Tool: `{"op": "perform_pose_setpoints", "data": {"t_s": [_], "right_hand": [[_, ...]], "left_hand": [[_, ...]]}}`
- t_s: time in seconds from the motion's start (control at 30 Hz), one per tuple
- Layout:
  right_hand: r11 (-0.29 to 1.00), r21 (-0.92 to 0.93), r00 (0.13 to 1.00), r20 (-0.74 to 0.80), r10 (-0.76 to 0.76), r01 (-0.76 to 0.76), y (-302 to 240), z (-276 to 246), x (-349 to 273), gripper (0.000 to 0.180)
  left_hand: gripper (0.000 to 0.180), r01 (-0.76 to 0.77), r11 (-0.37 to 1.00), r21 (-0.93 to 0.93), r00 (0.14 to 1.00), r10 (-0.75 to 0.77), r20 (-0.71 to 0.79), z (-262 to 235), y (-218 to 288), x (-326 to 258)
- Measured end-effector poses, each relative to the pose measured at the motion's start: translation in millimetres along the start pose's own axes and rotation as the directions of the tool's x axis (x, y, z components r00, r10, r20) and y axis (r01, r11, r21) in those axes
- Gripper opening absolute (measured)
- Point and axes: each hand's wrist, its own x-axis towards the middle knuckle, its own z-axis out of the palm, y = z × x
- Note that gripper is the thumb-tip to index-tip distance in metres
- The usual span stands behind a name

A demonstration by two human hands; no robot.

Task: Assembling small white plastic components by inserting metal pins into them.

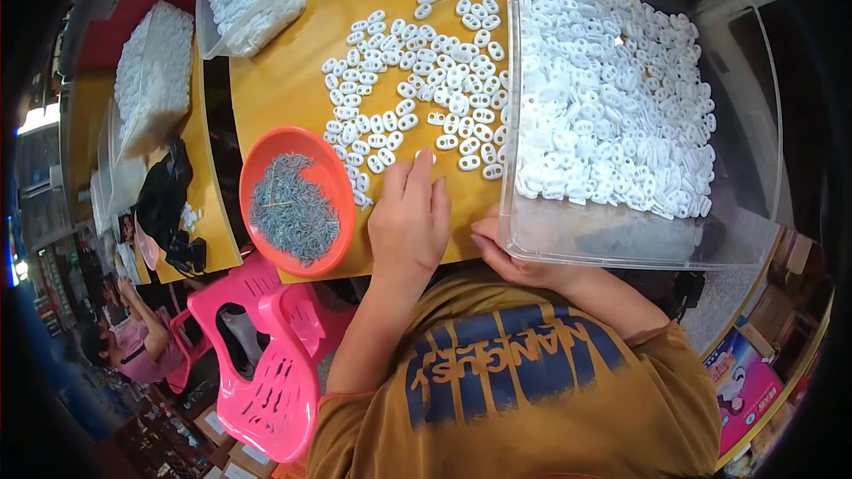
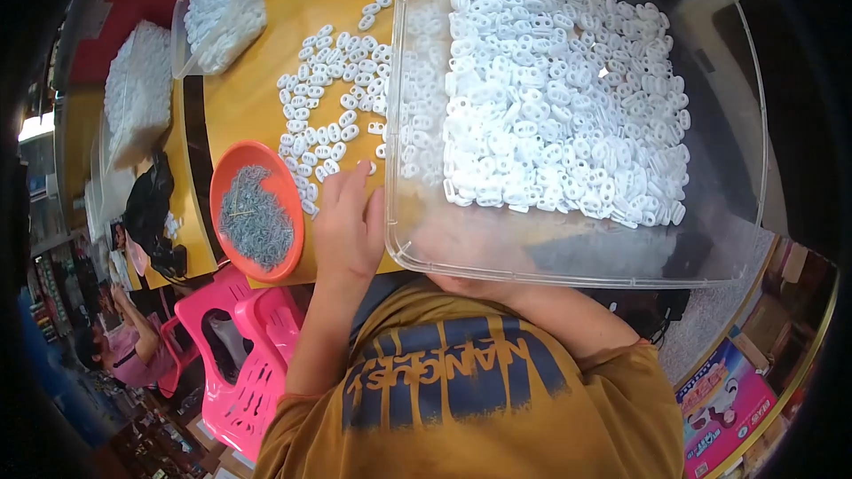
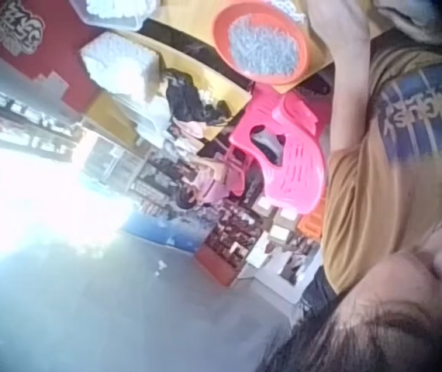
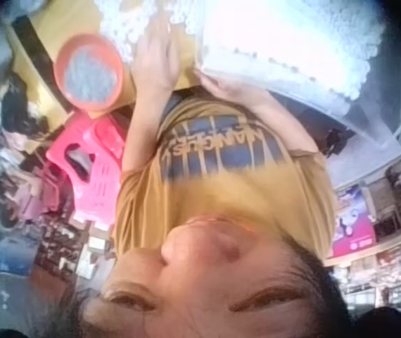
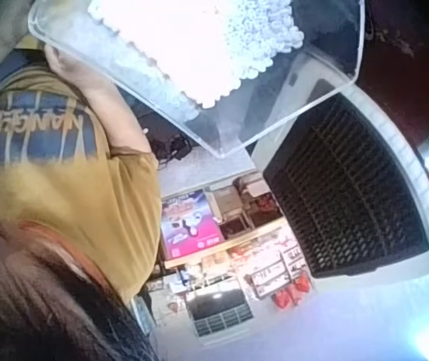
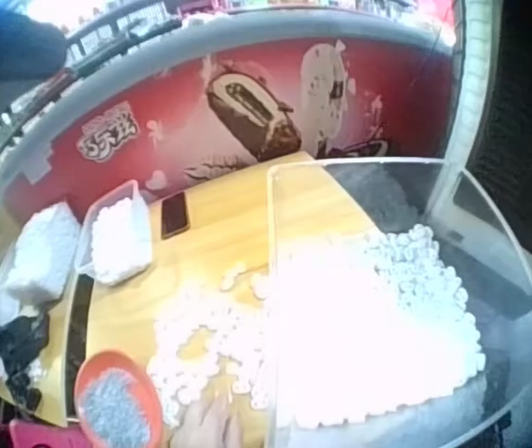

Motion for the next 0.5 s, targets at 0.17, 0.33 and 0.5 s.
{"op": "perform_pose_setpoints", "data": {"t_s": [0.17,0.33,0.5], "right_hand": [[1.0,-0.019,0.999,0.031,0.022,-0.021,1,0,0,0.017],[0.999,-0.005,0.999,0.019,0.043,-0.043,2,5,-3,0.014],[0.997,0.02,0.996,0.042,0.08,-0.081,0,2,1,0.006]], "left_hand": [[0.031,-0.04,0.999,-0.037,0.996,0.037,-0.079,-3,-3,18],[0.021,-0.027,0.998,0.053,0.999,0.028,-0.021,-1,1,43],[0.013,-0.051,0.996,0.071,0.998,0.048,0.044,3,-4,51]]}}
